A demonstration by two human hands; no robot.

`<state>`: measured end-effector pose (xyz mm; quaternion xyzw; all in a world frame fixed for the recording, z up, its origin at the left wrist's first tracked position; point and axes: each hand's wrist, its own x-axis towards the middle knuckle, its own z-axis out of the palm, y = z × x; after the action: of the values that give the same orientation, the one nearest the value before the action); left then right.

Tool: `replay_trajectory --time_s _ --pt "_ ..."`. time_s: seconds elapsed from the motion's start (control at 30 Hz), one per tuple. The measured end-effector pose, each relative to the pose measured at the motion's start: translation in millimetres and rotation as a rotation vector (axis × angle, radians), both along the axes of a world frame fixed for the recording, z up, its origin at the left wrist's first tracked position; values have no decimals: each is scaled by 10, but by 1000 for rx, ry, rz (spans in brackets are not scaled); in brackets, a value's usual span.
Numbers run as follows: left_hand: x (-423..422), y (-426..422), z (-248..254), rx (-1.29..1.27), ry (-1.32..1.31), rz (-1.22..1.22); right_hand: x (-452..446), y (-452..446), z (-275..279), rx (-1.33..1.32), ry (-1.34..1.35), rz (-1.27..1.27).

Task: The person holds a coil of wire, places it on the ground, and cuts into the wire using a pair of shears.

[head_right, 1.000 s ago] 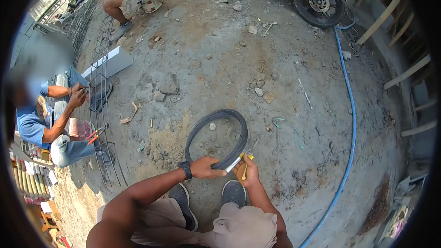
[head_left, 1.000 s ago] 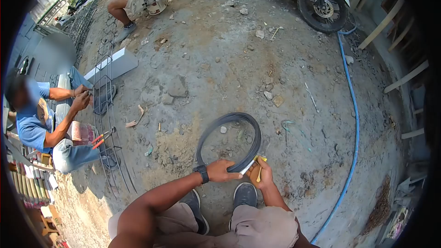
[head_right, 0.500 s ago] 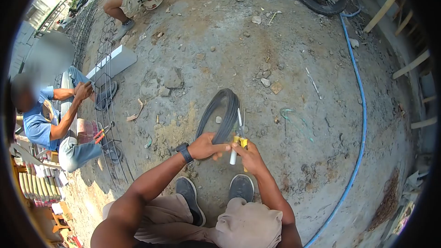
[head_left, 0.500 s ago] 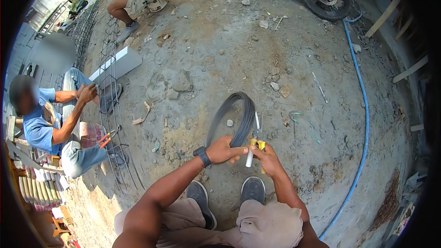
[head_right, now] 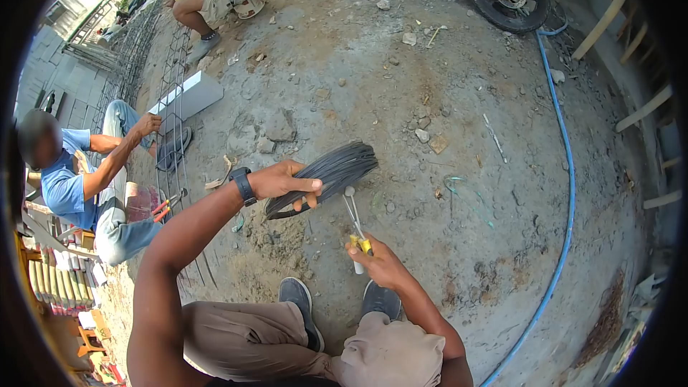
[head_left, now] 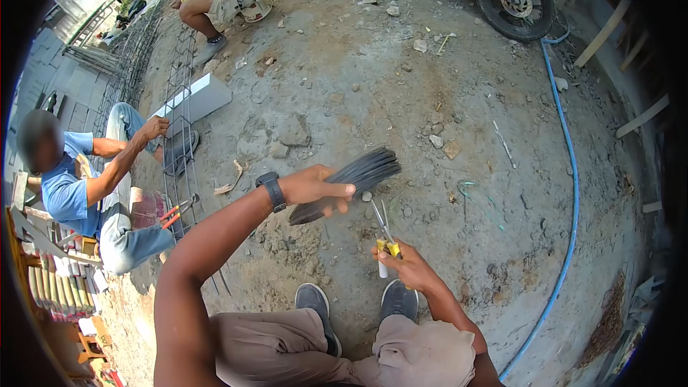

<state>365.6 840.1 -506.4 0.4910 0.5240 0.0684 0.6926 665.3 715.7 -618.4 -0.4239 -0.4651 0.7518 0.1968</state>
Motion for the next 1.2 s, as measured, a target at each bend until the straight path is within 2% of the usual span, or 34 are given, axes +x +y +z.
replay_trajectory --time_s 0.17,0.33,0.43,0.53,0.77,0.87,0.97,1.07,1.2 --pt "-207 -360 -462 -112 -107 -15 -103 52 175 30 -149 143" --pt "-423 -553 -542 -67 -146 141 -9 -185 -118 128 -222 294" --pt "-576 -549 -549 -59 -173 244 -33 -245 -252 53 -205 373" --pt "-638 -531 -528 15 -158 278 -57 -214 -85 41 -255 341" --pt "-577 -519 -477 61 -184 298 69 -123 265 -17 131 60" --pt "-579 -507 -518 73 -213 274 176 -66 277 2 42 88" --pt "-544 -504 -476 61 -227 262 127 -89 252 121 -204 144" --pt "-513 -519 -545 47 -222 241 28 -151 101 88 -284 251" --pt "-429 -560 -602 17 -264 185 -131 -215 6 178 -319 341"
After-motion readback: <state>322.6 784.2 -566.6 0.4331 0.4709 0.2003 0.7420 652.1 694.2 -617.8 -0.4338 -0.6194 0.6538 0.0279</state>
